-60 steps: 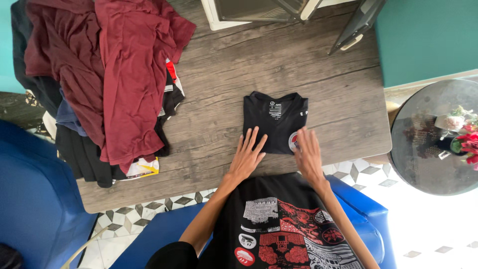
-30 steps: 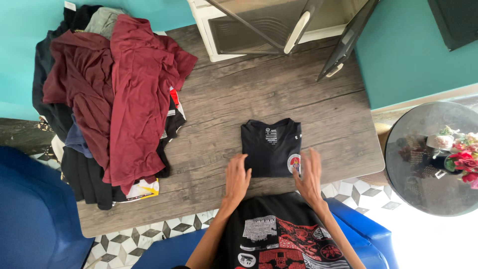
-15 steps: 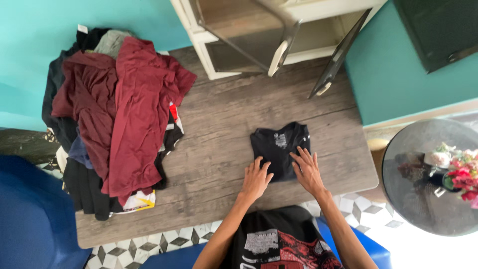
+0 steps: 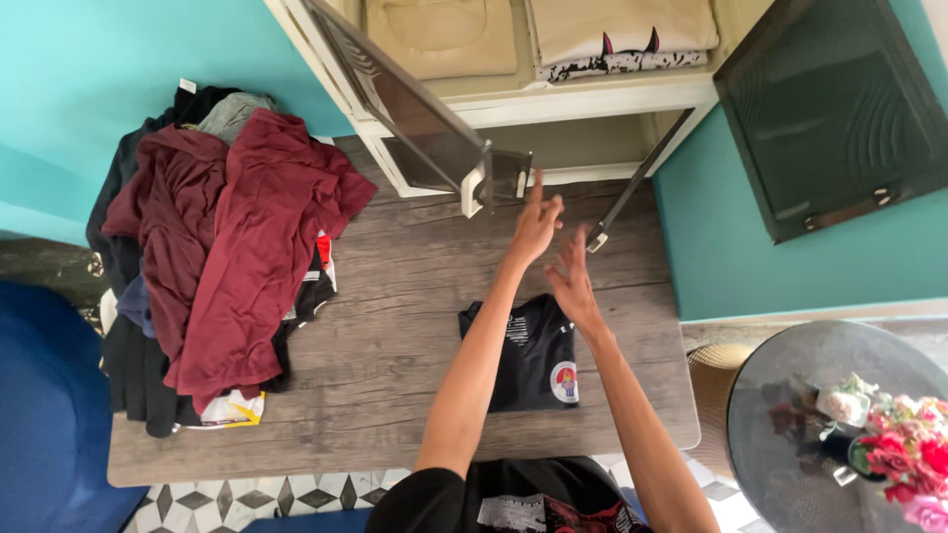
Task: The person picks up a black t-shirt from a pile on a table, spreads it out, folds the sleeves and sides to form a rectangle, and then places the folded shirt into a shelf in a plastic storage cabinet.
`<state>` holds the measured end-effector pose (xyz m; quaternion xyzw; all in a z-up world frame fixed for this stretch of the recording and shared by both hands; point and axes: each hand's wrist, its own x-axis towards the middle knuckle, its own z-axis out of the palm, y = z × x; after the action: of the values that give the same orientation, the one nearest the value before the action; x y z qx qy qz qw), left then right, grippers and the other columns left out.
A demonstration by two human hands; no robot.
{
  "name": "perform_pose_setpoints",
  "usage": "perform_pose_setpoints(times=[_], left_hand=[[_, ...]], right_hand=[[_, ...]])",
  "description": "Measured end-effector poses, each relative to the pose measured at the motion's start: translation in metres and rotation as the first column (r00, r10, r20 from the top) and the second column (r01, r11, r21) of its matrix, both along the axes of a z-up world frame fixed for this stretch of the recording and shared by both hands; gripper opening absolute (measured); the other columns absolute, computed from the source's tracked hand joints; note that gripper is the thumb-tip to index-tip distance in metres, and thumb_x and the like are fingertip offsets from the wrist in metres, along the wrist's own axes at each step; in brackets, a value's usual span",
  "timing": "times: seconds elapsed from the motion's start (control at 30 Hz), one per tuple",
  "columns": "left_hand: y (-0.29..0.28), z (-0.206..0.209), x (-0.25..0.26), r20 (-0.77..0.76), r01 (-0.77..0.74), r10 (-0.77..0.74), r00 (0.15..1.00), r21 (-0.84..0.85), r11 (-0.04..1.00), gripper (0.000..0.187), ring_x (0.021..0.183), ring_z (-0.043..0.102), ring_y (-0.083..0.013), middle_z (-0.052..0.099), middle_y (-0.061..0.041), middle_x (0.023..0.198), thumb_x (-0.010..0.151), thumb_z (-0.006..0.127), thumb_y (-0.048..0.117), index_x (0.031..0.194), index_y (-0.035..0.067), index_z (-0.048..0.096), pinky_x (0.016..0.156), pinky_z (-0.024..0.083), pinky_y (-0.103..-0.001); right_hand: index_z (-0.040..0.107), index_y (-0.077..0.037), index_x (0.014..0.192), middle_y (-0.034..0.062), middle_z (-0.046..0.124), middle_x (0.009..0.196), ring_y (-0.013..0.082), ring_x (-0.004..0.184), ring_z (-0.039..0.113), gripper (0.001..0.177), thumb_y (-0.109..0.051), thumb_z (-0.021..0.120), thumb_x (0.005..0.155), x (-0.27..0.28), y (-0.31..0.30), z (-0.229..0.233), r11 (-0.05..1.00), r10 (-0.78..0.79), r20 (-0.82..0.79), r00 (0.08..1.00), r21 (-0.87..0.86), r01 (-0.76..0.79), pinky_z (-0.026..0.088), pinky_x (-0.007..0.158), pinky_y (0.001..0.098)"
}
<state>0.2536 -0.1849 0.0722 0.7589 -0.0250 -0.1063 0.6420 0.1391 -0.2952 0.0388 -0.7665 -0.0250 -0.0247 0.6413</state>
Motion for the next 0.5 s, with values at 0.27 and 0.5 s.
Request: perform_pose_setpoints(times=[0.27,0.5], left_hand=[[-0.006,0.004,-0.071,0.166,-0.116,0.113,0.98,0.01,0.993,0.102,0.109,0.068,-0.0317,0.022,-0.03,0.16,0.102,0.043,0.067,0.163,0.007,-0.012,0.093,0.055,-0.045],[0.055,0.032,-0.13,0.03,-0.444,0.445,0.895,-0.042,0.895,0.105,0.128,0.06,-0.0349,0.031,-0.028,0.161,0.096,0.048,0.061,0.162,0.006,-0.013,0.086,0.06,-0.044]], right_hand=[[-0.006,-0.02,0.165,0.0219,0.02,0.17,0.0378,0.148,0.04,0.098,0.004,0.058,0.095,-0.052,-0.055,0.037,0.976,-0.218,-0.197,0.956,-0.036,0.215,0.05,0.108,0.0414],[0.001,-0.022,0.168,0.021,0.023,0.17,0.0384,0.149,0.038,0.093,0.004,0.055,0.097,-0.053,-0.109,0.026,0.964,-0.264,-0.223,0.938,-0.051,0.259,0.049,0.111,0.0438]])
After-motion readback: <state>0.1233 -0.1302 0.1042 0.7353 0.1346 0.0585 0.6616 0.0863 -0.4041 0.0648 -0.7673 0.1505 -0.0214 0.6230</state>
